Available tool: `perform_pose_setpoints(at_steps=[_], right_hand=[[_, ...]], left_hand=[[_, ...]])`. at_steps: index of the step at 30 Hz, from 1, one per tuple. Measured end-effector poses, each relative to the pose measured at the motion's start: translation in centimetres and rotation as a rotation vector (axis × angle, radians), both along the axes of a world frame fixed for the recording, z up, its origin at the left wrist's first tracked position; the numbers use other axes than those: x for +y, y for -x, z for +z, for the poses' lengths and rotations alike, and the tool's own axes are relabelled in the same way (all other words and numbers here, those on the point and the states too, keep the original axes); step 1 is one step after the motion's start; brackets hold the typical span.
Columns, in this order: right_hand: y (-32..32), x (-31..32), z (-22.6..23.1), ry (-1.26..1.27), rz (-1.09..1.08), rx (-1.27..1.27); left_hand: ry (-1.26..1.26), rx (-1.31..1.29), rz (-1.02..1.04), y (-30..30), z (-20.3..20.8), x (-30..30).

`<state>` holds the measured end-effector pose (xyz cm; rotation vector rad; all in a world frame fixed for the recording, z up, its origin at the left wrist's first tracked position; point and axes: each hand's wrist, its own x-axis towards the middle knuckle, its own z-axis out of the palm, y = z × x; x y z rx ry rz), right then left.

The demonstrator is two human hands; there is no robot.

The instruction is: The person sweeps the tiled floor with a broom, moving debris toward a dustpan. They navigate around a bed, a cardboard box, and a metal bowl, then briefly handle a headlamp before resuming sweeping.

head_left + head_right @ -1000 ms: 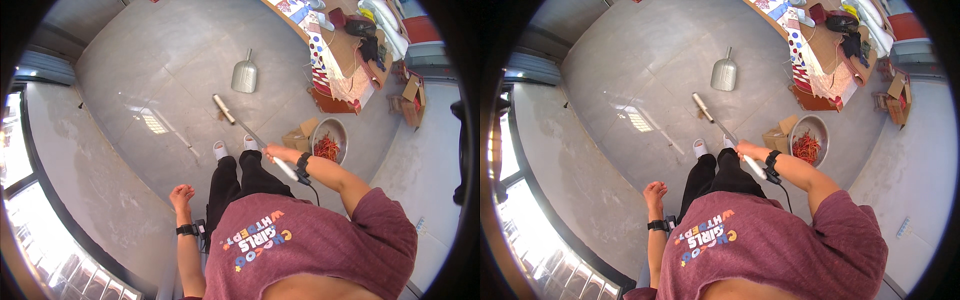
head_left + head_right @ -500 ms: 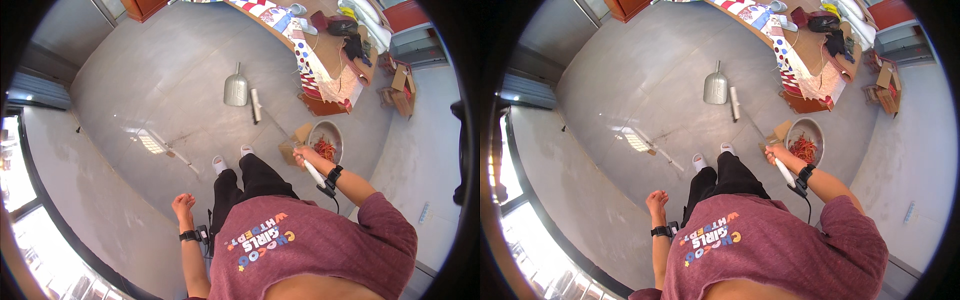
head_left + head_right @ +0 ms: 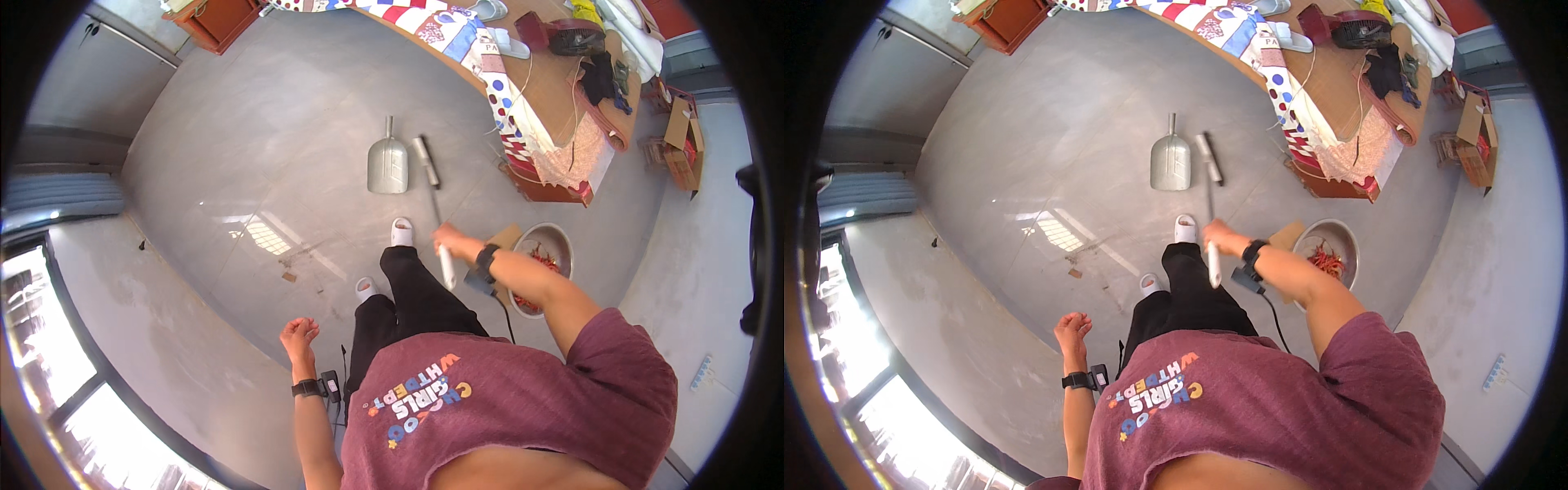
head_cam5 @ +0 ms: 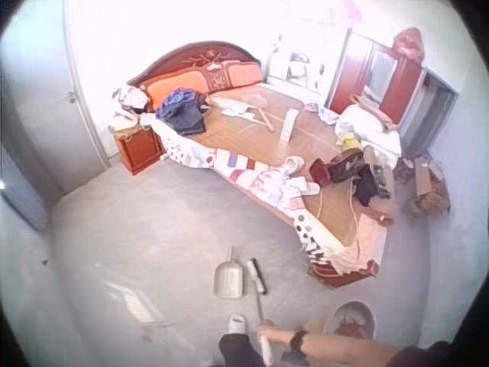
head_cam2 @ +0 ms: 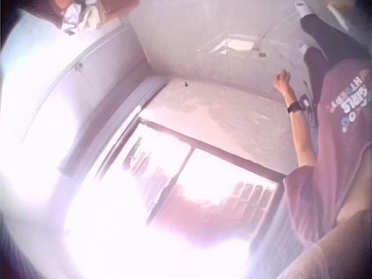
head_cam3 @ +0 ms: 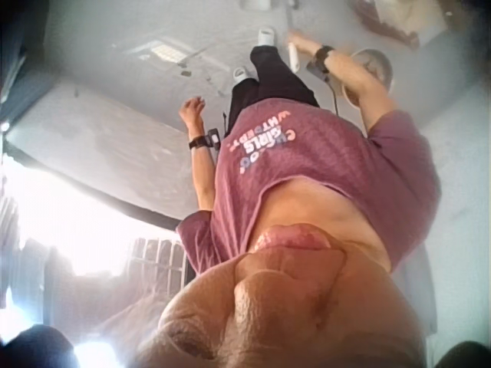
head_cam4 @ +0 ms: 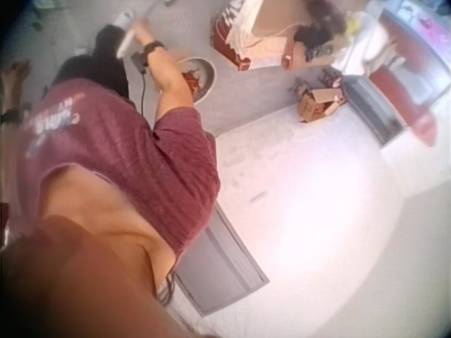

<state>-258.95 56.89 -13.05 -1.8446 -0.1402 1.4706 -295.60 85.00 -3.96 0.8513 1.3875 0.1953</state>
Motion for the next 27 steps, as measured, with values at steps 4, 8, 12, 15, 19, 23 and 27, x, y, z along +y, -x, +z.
perform_pose_setpoints(at_steps=[4,8,12,15,19,23,27], right_hand=[[-1.1,2.8,4.2,0.069,-0.523,0.371],[-8.4,-0.5,8.1,0.119,-0.432,0.563],[-11.3,-5.4,11.3,0.106,-0.46,0.496],[-9.1,-6.8,12.1,0.176,-0.479,0.31],[-7.5,-5.0,10.4,0.26,-0.573,0.243],[-7.1,-0.3,8.5,0.334,-0.636,0.413],[-3.0,7.6,8.3,0.195,-0.423,0.43]], left_hand=[[0.014,-0.045,-0.036,-8.3,-0.4,-0.2],[-0.008,-0.118,-0.216,-15.3,-0.2,-0.1],[-0.06,-0.128,-0.427,-19.0,-0.4,1.0],[-0.057,-0.101,-0.483,-19.8,-1.1,2.7],[-0.017,-0.066,-0.512,-20.3,-2.3,5.5],[-0.017,-0.06,-0.566,-20.8,-2.9,8.7],[-0.06,-0.062,-0.53,-21.2,-3.0,12.5]])
